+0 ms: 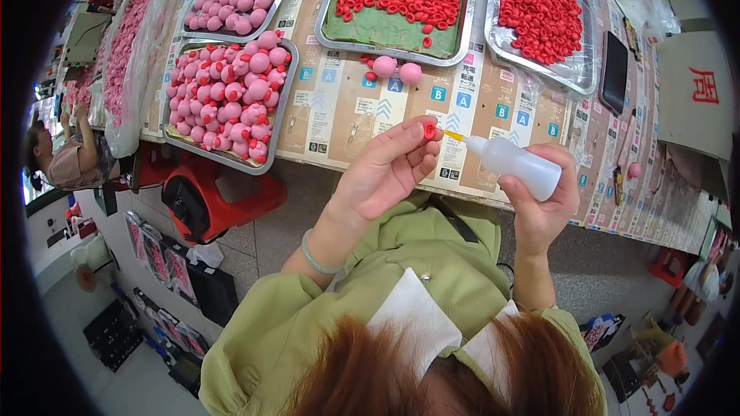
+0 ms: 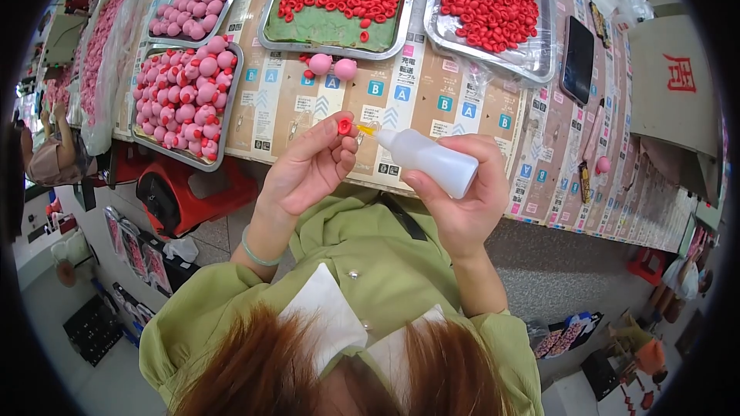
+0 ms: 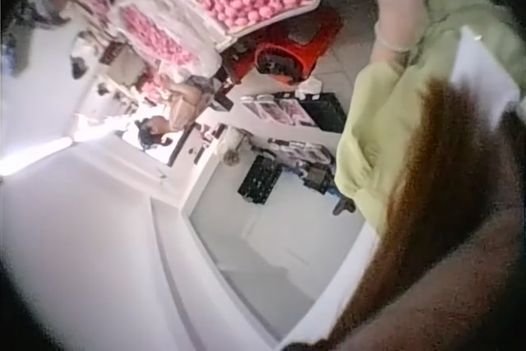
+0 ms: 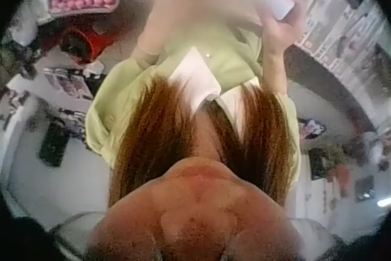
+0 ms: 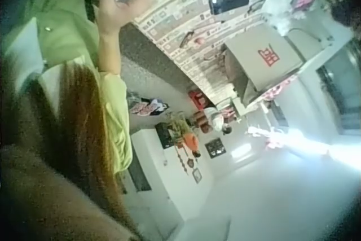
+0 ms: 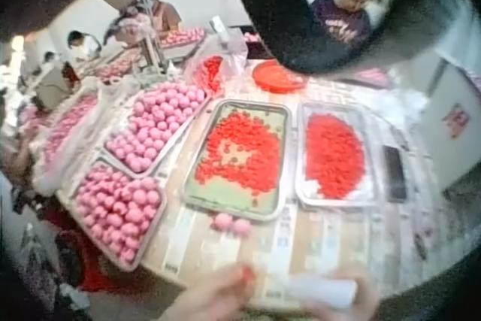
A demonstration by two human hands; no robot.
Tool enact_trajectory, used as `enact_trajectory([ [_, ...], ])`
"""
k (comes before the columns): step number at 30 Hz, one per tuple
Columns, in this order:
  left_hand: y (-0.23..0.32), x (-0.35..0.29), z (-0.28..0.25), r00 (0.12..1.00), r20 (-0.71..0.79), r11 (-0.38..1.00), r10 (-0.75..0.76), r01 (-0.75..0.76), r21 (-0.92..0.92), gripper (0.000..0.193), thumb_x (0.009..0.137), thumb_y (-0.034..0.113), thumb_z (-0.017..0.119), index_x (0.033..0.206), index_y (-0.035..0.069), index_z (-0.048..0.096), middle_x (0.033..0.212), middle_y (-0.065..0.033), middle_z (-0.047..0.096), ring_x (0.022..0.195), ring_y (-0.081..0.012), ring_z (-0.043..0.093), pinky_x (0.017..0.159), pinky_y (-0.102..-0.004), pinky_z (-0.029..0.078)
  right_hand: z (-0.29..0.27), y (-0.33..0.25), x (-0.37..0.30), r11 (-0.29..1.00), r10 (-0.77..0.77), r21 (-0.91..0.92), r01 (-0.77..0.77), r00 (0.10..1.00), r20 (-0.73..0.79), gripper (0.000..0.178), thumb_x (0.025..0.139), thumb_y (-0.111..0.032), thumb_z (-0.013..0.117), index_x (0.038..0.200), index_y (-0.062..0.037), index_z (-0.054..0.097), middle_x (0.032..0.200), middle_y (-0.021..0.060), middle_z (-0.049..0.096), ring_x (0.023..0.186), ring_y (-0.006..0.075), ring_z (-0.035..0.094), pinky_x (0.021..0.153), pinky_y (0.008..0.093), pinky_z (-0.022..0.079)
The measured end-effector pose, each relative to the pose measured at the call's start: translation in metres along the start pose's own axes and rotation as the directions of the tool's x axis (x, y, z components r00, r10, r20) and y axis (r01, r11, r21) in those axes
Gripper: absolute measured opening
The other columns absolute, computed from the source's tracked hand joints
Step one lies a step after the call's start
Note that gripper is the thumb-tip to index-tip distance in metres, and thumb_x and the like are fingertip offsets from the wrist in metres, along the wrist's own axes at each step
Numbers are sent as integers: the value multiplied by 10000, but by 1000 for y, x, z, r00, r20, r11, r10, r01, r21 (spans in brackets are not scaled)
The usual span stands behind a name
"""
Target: Assembling small red components onto pink spheres using a glue bottle.
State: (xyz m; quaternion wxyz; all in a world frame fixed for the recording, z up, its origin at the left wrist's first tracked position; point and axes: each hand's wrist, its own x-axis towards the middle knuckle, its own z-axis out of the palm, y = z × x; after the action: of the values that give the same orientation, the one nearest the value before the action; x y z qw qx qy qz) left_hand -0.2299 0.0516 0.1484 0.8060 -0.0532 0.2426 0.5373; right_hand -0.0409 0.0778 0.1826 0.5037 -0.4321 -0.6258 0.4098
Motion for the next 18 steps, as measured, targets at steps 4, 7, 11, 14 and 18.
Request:
enact_trajectory([
  [4, 0, 1, 0, 1000, -9, 1000, 17, -17, -4, 224, 835, 117, 512, 1031, 12, 490, 903, -51, 555, 800, -106, 542, 709, -224, 467, -1, 1, -1, 1000, -5, -18, 6, 1000, 22, 389, 592, -45, 747, 891, -15, 501, 842, 56, 496, 750, 131, 498, 649, 233, 413],
  [7, 0, 1, 1, 1000, -13, 1000, 23, -24, -1, 218, 835, 116, 511, 1026, 12, 491, 898, -48, 555, 800, -106, 542, 710, -224, 467, -2, 0, -1, 999, -22, -43, 23, 999, 36, 393, 588, -50, 751, 890, -16, 501, 834, 56, 495, 740, 131, 499, 637, 235, 414],
  [11, -1, 1, 1, 1000, -6, 1000, 9, -9, -15, 215, 837, 119, 509, 1022, 12, 493, 892, -44, 556, 797, -106, 542, 709, -224, 468, 0, 1, -2, 999, -22, -25, 22, 999, 35, 394, 586, -54, 754, 884, -16, 500, 829, 57, 497, 732, 132, 501, 633, 234, 414],
  [14, -1, 2, 0, 1000, -3, 1000, -11, 11, -26, 212, 839, 119, 506, 1021, 11, 493, 889, -46, 557, 801, -107, 545, 713, -224, 469, 0, 2, -2, 1000, 23, -18, -22, 999, 29, 373, 607, -87, 741, 886, -24, 501, 845, 49, 495, 757, 124, 486, 667, 230, 398],
  [18, 0, 6, -3, 996, 63, 995, -59, 64, -77, 212, 839, 107, 501, 1032, 20, 493, 890, -52, 558, 810, -116, 549, 719, -227, 472, -4, 0, -2, 987, 118, 120, -111, 992, -49, 344, 636, -37, 713, 893, -22, 485, 840, 37, 492, 753, 109, 500, 644, 226, 417],
])
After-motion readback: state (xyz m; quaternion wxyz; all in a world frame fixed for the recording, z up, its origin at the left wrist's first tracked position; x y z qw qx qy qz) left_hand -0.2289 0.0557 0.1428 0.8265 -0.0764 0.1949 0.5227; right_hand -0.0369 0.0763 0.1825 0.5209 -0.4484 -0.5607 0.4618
